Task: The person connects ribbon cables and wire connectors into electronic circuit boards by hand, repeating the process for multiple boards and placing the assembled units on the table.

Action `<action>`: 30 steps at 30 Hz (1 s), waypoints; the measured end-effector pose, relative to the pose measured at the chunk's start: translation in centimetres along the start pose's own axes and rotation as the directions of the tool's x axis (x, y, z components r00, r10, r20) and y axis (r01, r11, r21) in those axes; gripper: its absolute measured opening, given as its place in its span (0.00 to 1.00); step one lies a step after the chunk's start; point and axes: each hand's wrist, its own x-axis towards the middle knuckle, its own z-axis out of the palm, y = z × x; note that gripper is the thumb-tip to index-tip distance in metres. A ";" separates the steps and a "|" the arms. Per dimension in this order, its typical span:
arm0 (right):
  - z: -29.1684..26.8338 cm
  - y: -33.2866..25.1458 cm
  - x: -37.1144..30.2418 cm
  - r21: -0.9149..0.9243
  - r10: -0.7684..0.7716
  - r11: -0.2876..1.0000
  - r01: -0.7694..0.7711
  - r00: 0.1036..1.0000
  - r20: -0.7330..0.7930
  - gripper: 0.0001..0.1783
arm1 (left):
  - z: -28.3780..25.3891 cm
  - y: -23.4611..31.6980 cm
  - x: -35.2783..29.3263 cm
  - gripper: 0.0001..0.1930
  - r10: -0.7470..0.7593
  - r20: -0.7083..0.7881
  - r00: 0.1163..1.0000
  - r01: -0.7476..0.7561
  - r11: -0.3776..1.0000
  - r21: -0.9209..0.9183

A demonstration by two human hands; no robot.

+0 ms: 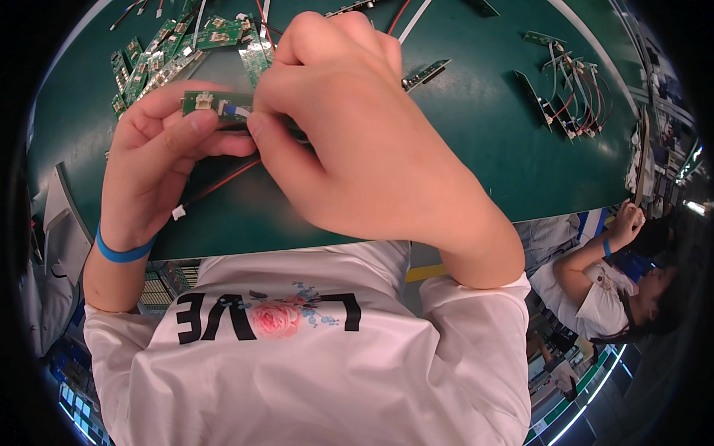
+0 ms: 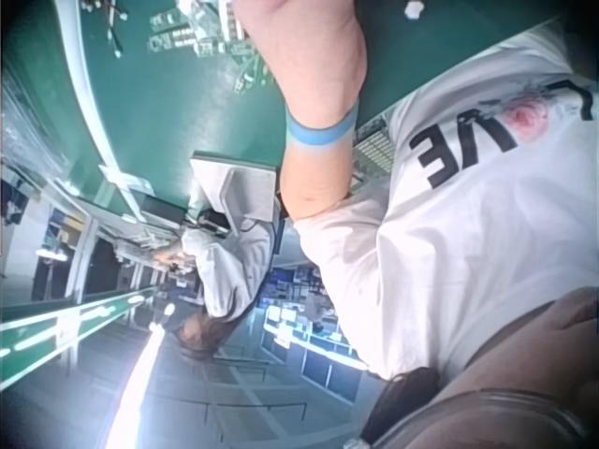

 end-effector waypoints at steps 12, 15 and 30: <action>-0.2 -1.8 0.1 0.154 0.220 0.963 -0.221 0.975 0.027 0.03 | 0.3 -0.2 0.0 0.13 0.029 0.033 0.999 -0.029 1.000 0.003; -0.6 -1.9 0.3 0.097 0.230 0.966 -0.238 0.969 0.088 0.03 | 0.5 -0.3 0.2 0.13 0.049 0.029 0.998 -0.050 0.999 0.010; -1.7 -2.1 0.4 0.041 0.224 0.972 -0.230 0.968 0.114 0.13 | 1.3 -0.3 0.4 0.10 0.211 -0.095 0.973 -0.184 0.954 0.235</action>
